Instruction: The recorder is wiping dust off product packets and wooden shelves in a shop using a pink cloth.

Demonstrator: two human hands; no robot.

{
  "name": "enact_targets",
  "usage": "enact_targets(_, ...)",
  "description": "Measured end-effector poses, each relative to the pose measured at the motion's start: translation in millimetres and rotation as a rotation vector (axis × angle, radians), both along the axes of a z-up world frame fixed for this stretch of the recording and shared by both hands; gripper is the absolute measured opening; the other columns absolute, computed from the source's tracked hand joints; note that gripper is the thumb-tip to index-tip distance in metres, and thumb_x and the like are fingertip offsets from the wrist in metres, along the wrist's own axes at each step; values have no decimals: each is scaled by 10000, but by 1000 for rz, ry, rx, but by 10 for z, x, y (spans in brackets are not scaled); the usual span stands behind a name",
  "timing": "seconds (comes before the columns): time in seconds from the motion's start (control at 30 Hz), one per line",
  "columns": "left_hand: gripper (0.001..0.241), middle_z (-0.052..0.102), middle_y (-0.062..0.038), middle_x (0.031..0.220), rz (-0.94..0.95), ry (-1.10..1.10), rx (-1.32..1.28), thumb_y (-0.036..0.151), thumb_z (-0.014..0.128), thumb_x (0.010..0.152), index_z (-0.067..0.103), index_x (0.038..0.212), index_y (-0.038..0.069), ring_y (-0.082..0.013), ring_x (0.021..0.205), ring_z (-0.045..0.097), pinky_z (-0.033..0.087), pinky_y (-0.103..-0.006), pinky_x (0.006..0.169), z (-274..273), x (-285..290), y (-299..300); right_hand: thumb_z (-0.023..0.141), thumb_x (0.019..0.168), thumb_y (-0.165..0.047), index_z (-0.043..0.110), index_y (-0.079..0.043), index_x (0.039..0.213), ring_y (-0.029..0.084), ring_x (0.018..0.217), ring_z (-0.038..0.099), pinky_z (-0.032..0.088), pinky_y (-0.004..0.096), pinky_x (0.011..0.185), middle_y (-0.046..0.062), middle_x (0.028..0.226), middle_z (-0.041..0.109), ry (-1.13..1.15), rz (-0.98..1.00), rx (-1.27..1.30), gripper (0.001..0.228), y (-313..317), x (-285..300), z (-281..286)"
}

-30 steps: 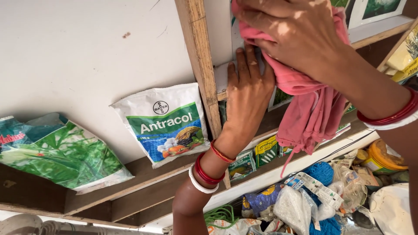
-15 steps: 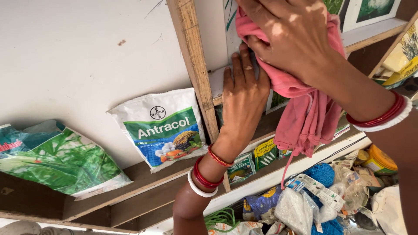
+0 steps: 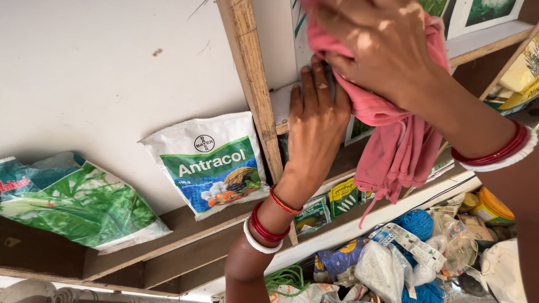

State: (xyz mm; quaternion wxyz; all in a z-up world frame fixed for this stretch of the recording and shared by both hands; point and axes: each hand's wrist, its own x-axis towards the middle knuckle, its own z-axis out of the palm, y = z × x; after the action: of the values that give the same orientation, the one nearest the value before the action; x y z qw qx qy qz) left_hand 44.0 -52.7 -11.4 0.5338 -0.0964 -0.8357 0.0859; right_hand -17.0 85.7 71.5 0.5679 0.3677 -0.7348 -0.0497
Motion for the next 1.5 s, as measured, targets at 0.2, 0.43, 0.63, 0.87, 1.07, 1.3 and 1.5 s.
enact_targets(0.2,307,643,-242,1387,12,-12,-14,136,592,964,682,1229,9,-325,1267,670,564,-423,1027,9,2,7,838,824,-234,714,-130,1344,185,1114,621,528,363,885,4,1255,702,95,71,2,544,-22,35,1)
enact_targets(0.43,342,639,-250,1377,-15,2,9,135,598,965,679,1266,-6,-335,1256,673,568,-432,1015,18,9,11,849,867,-224,676,-118,1440,209,1248,557,502,388,1007,39,1372,669,97,81,26,608,3,-9,16)
enact_targets(0.63,322,628,-264,1401,-45,-12,22,132,595,962,675,1256,27,-336,1257,670,559,-437,1020,-6,0,2,831,869,-214,662,-35,1384,272,1197,558,486,461,1007,121,1292,646,34,3,-153,571,76,-250,-146)
enact_targets(0.87,301,612,-272,1415,-47,-37,26,141,594,950,680,1221,41,-348,1271,660,550,-439,1029,-4,14,-4,799,841,-152,649,24,1330,330,1219,559,485,472,1014,175,1257,630,33,20,-234,541,86,-176,-89)
enact_targets(1.07,317,655,-209,1365,-51,-1,11,138,604,936,682,1213,6,-353,1269,655,549,-435,1025,-14,4,-8,889,796,-217,664,-168,1404,261,1261,589,484,426,1036,48,1388,670,42,135,12,649,70,-83,-5)
enact_targets(1.3,299,689,-212,1250,-89,18,15,164,619,925,682,1157,-14,-361,1240,666,552,-427,1003,-12,12,-26,854,758,-178,734,-216,1401,245,1188,603,501,423,1014,46,1246,724,-128,223,62,655,94,-128,6)
enact_targets(1.5,286,703,-213,1148,-67,-26,-29,140,616,914,683,1142,-19,-360,1212,685,556,-419,1018,-10,18,-38,820,734,-196,761,-268,1294,276,1131,644,538,425,1025,88,1177,724,-300,274,110,567,108,-105,41)
